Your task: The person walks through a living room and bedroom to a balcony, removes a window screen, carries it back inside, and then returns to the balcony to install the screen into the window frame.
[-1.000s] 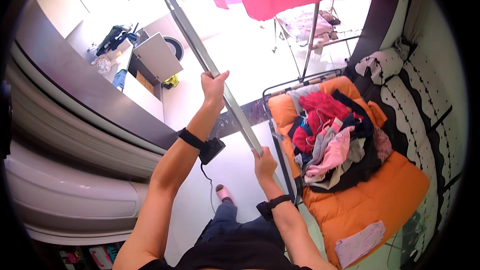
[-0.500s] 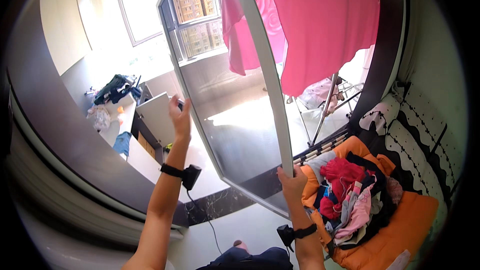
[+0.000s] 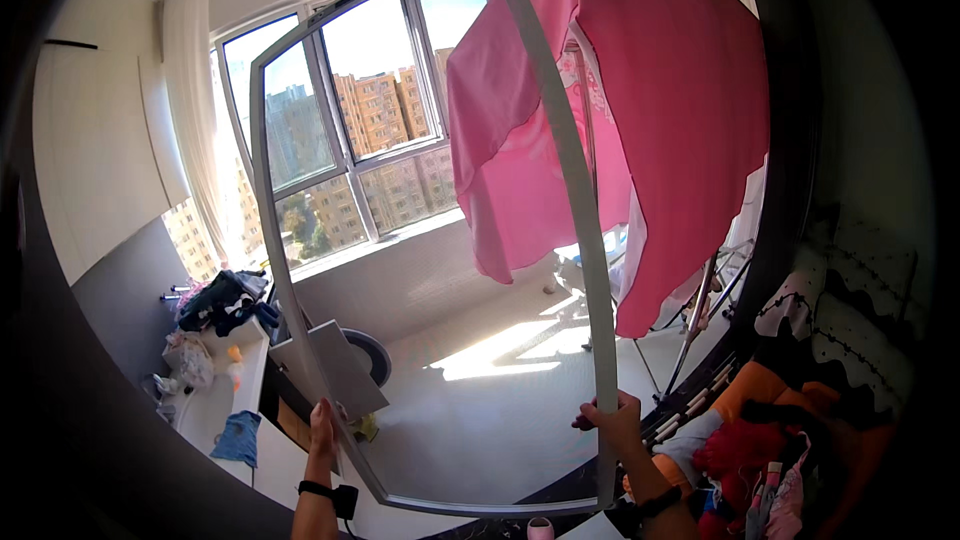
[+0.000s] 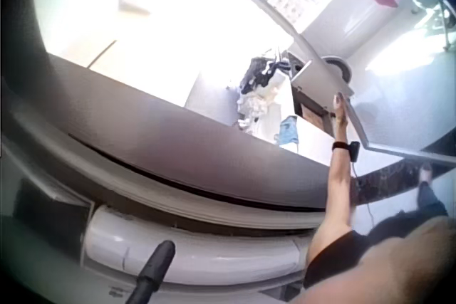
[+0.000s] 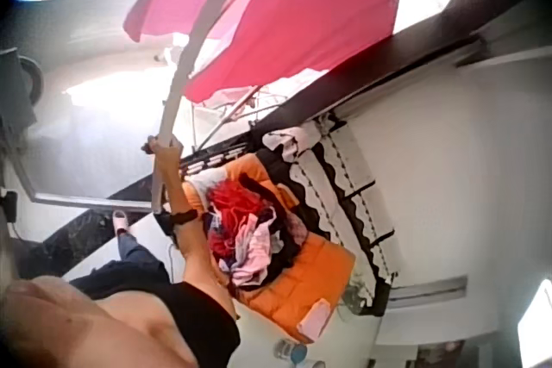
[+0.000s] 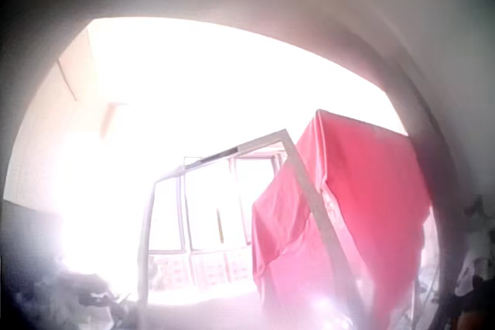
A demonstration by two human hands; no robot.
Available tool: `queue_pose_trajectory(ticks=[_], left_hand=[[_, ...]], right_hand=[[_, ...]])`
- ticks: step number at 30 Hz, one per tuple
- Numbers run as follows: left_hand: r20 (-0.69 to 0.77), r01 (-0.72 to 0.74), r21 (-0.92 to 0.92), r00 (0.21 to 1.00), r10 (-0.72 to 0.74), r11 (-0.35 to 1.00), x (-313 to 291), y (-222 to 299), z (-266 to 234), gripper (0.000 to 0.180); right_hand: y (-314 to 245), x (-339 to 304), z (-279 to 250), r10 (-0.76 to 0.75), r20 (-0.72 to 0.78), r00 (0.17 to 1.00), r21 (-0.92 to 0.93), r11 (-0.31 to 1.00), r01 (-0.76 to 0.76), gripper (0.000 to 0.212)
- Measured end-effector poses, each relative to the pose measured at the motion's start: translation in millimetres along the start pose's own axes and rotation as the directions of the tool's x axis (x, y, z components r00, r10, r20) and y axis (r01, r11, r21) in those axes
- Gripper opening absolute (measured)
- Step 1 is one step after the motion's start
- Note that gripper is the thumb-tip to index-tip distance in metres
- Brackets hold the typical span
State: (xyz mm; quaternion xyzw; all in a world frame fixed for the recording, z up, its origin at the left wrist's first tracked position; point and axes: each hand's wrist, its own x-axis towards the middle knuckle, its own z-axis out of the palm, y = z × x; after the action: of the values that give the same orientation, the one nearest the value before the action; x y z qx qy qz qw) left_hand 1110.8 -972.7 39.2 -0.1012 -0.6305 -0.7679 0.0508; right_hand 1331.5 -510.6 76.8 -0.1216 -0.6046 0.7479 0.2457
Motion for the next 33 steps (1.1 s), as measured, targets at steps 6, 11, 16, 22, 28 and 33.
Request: queue_pose_trajectory(ticks=[6,11,16,22,28,33], left_hand=[[-0.198,-0.155,0.186,0.961,0.192,0.97,39.6,70.4,-26.0,0.045],[-0.543,-0.054,0.318,0.808,0.229,0.946,75.4,70.6,-55.3,0.042],[-0.662,-0.04,0.328,0.703,0.26,0.944,113.6,33.6,-66.4,0.044],[-0.747,-0.155,0.137,0.632,0.205,0.978,242.7,41.5,-68.0,0.043],[-0.718,-0.284,-0.034,0.674,0.175,0.958,397.7,53.7,-62.1,0.051],[-0.719,-0.32,0.057,0.644,0.262,0.946,516.6,30.8,-48.1,0.054]], right_hand=[[43.2,168.4,73.7,0.139,0.237,0.962,0.041,0.987,-0.153,0.013],[98.4,257.4,152.0,0.176,0.409,0.895,0.056,0.975,-0.217,0.014],[123.3,335.1,202.1,0.187,0.48,0.857,-0.024,0.979,-0.2,0.017],[41.1,494.1,304.9,-0.286,0.635,0.717,-0.062,0.907,0.416,0.043],[156.4,557.6,279.9,-0.061,0.283,0.957,0.073,0.996,0.042,0.09],[207.4,535.8,370.9,0.101,0.467,0.879,0.516,0.776,-0.363,0.09]])
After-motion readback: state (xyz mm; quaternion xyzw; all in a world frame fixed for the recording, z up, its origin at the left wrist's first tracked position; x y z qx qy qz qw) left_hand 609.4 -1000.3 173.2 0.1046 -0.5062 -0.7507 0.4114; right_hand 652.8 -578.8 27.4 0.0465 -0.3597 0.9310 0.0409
